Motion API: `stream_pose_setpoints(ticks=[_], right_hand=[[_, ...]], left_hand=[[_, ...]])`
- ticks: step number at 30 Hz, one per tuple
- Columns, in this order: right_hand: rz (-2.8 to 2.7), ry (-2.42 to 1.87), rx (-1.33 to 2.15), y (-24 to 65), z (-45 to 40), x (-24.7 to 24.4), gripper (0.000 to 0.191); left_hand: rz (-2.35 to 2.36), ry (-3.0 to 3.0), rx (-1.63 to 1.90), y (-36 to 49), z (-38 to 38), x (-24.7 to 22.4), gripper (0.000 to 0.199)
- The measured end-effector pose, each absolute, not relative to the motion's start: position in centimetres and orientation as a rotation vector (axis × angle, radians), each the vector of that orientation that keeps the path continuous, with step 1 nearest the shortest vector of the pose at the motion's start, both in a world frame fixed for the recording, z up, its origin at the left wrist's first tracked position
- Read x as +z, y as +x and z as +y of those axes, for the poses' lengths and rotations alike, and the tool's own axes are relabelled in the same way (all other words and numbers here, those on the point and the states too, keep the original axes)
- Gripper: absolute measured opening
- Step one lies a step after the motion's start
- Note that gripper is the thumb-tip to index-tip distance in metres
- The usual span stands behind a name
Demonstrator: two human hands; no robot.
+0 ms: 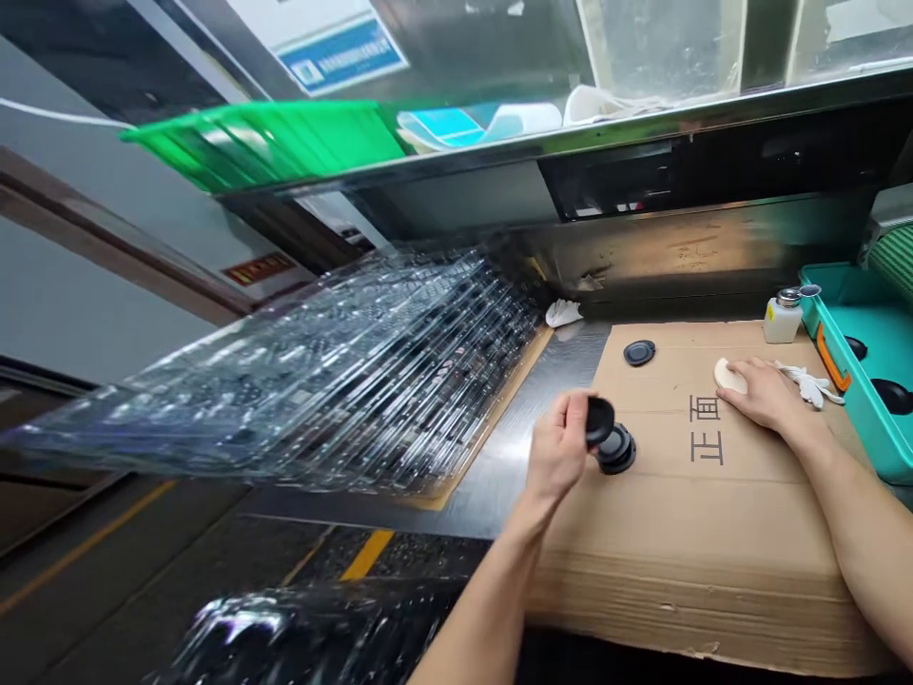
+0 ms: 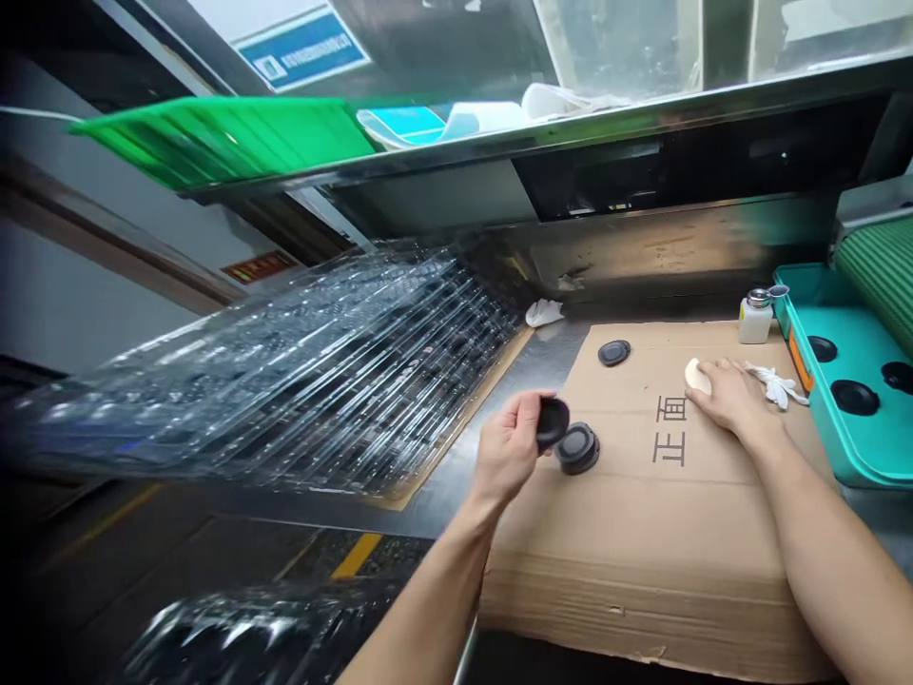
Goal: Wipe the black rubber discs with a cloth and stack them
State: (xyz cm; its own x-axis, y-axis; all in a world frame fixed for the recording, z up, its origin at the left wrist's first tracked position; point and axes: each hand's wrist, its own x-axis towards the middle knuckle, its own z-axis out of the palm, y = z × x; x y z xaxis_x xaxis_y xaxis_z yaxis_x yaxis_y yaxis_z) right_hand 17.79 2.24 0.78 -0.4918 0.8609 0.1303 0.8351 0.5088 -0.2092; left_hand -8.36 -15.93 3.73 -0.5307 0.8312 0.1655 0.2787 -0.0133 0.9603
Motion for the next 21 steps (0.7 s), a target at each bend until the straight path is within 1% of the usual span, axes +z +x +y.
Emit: stream_pose_setpoints(ticks=[3, 5, 9, 11, 14, 16, 19, 21], right_hand=[[-2.527, -1.449, 0.178, 17.7, 2.0, 0.9, 0.052], [-2.521, -1.45, 0.186, 17.7, 2.0, 0.9, 0.053], [-2.514, -1.455, 0.203, 17.7, 1.9, 0.9, 0.054], [-2.512, -1.466, 0.208, 17.7, 1.8, 0.9, 0.054], [-2.513, -1.483, 0.213, 17.6, 1.6, 1.1, 0.054], [-2.518, -1.479, 0.214, 17.5, 1.4, 1.2, 0.053], [-2.525, -1.472, 0.219, 17.5, 1.3, 1.3, 0.053], [-2.524, -1.477, 0.221, 17.4, 1.3, 1.3, 0.052]], left_hand=[[1.893, 1.309, 1.279, -11.8, -16.6, 2.7, 0.04], [1.951, 1.483, 1.106, -12.6, -16.3, 1.8, 0.036], [2.193, 1.703, 0.869, -11.5, -15.3, 0.4, 0.031], [2.294, 1.754, 0.734, -10.6, -15.0, 0.4, 0.033], [2.37, 1.789, 0.526, -9.6, -15.6, 1.1, 0.042], [2.375, 1.822, 0.416, -9.4, -16.1, 1.9, 0.054], [2.232, 1.936, 0.344, -9.4, -16.6, 2.9, 0.069], [2.106, 1.986, 0.332, -9.6, -16.5, 3.2, 0.07]])
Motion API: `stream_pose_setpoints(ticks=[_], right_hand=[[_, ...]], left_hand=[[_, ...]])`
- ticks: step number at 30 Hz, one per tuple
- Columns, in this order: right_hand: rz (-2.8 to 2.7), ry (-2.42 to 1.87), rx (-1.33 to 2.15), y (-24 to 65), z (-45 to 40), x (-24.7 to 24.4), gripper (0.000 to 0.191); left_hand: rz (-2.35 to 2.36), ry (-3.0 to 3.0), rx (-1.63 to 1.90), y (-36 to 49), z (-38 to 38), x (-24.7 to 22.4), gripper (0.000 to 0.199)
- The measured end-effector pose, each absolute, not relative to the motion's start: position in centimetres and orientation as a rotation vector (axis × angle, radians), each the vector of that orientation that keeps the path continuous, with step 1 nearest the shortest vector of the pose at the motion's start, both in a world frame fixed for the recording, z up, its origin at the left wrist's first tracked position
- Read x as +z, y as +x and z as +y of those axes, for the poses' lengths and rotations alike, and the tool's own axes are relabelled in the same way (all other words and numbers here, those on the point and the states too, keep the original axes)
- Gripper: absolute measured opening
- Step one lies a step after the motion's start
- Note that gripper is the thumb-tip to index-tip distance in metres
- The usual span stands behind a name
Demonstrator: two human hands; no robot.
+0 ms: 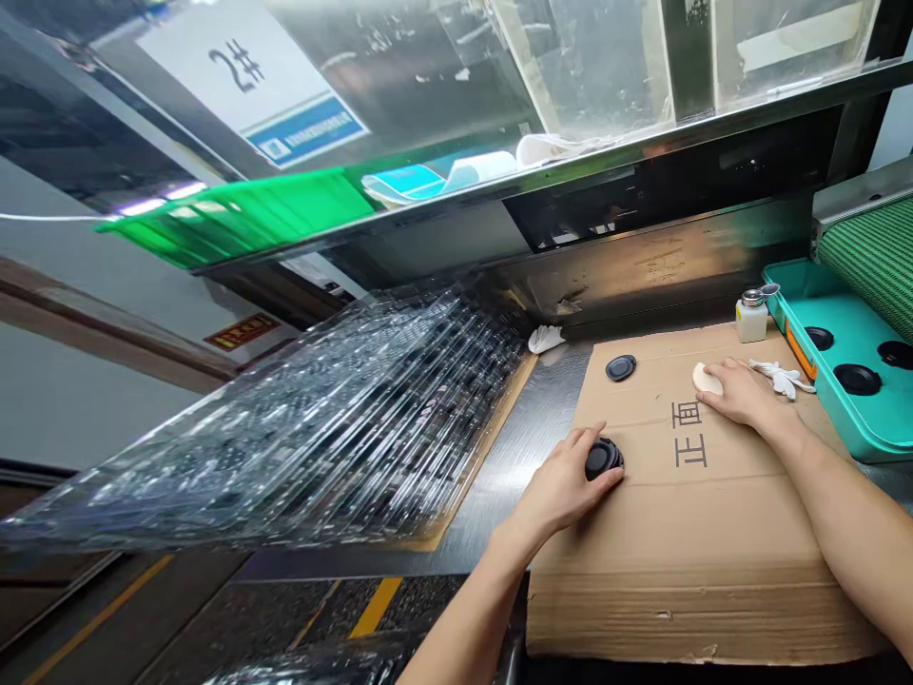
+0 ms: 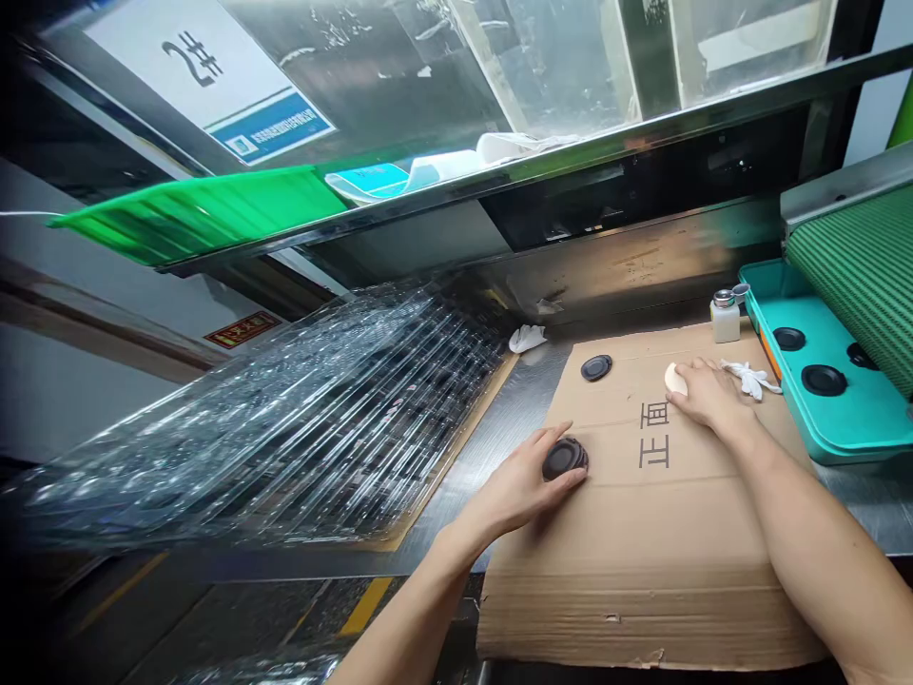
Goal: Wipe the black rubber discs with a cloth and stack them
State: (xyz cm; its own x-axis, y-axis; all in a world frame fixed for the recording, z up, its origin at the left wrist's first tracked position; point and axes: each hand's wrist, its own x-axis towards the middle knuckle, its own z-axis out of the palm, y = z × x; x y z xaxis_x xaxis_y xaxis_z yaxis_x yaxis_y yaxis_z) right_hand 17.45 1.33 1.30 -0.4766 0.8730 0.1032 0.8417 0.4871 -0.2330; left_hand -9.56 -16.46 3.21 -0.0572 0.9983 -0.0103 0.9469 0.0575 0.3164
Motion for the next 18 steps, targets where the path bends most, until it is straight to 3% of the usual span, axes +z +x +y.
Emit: stream_pose_setpoints(ticks=[8, 18], right_hand=[[-2.524, -1.463, 0.244, 17.5, 1.4, 1.0, 0.053], [-2.523, -1.483, 0.222, 17.4, 1.1, 1.2, 0.048]], left_hand=[[1.968, 1.981, 0.423, -10.6, -16.9, 4.0, 0.067], [1.542, 2.218, 0.143, -10.5, -14.8, 5.2, 0.074]])
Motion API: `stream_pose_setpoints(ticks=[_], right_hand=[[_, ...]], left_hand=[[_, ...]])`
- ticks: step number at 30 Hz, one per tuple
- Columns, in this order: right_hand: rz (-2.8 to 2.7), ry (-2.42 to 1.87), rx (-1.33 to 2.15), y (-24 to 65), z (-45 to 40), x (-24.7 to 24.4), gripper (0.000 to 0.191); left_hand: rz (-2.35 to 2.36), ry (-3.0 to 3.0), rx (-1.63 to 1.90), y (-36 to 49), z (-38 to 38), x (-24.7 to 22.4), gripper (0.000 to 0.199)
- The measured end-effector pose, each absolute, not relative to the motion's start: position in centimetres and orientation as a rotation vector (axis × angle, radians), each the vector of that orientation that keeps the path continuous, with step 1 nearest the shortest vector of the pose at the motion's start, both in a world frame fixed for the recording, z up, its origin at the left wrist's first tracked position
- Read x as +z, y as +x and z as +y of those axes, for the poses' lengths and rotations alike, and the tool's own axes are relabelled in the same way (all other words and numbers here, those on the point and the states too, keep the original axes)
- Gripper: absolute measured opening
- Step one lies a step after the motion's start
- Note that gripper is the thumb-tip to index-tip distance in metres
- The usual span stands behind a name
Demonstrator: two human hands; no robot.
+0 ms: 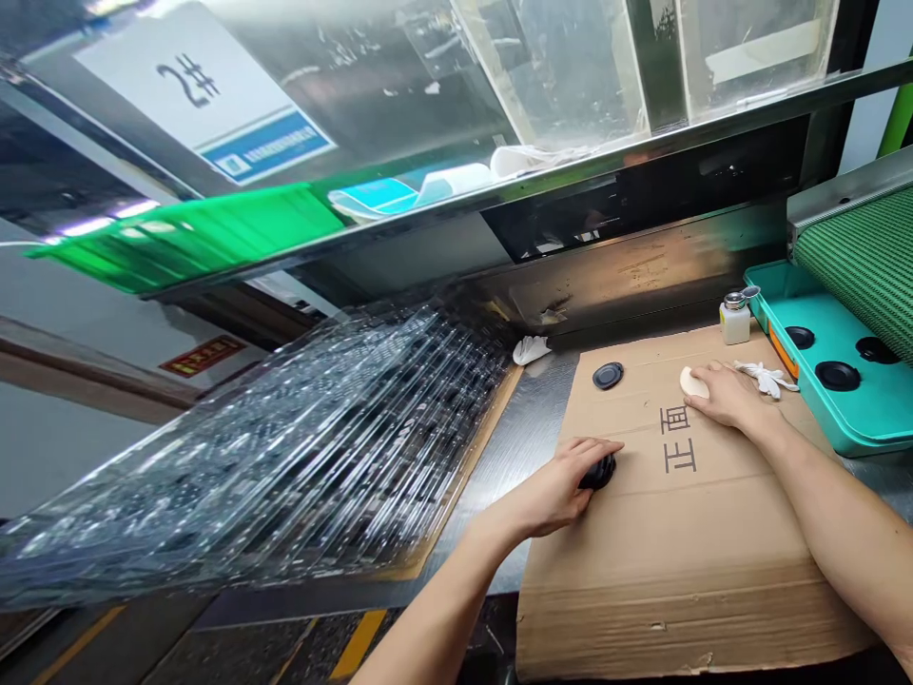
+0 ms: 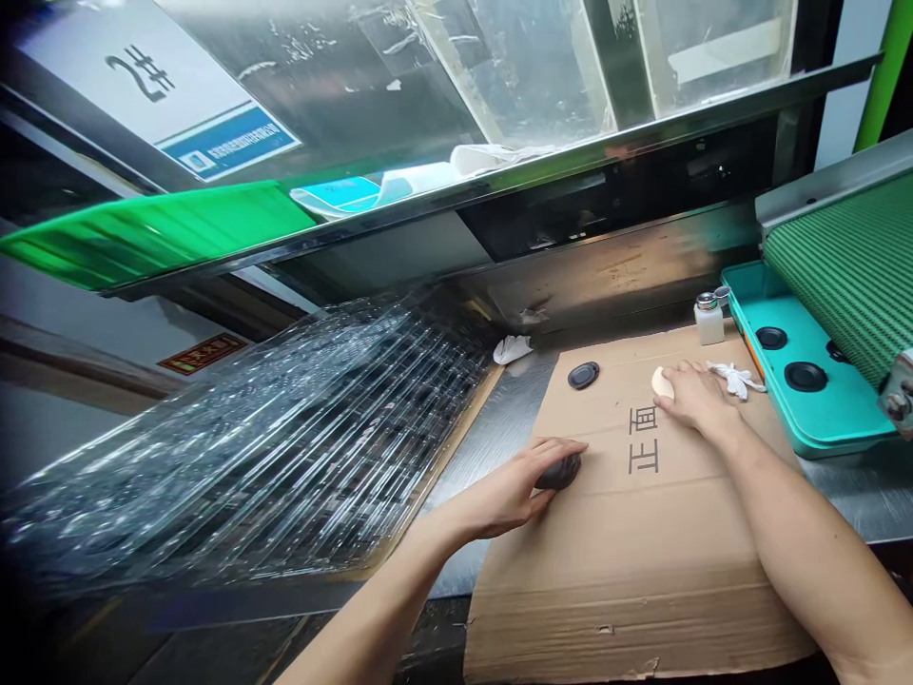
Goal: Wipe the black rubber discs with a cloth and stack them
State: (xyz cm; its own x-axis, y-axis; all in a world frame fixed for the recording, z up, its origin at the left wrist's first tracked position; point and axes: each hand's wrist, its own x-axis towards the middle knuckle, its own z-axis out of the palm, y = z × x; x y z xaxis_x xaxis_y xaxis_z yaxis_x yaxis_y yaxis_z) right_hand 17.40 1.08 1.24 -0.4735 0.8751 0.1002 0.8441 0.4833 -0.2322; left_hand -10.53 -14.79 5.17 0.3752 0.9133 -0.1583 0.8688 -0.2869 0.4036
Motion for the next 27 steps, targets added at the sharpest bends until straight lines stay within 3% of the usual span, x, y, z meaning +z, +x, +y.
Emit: stream_pose_setpoints(ticks=[8, 18, 22, 27], right_hand=[[-2.507, -1.491, 0.237, 17.3, 0.8, 1.6, 0.045], [-2.456, -1.402, 0.29, 15.9, -0.1, 1.2, 0.035], [-2.42, -1.393, 0.338, 15.5, -0.3, 0.4, 0.04], [-2.019, -1.286, 0.508, 14.5, 0.7, 0.6, 0.032]], left_hand=[[1.572, 2.193, 0.24, -10.6, -14.7, 5.0, 0.056], [1.767, 2.231, 0.234, -12.6, -14.5, 5.3, 0.062], [1.758, 2.344, 0.464, -7.3, -10.6, 7.3, 0.054], [1.246, 2.585, 0.55, 5.4, -4.4, 9.5, 0.035]])
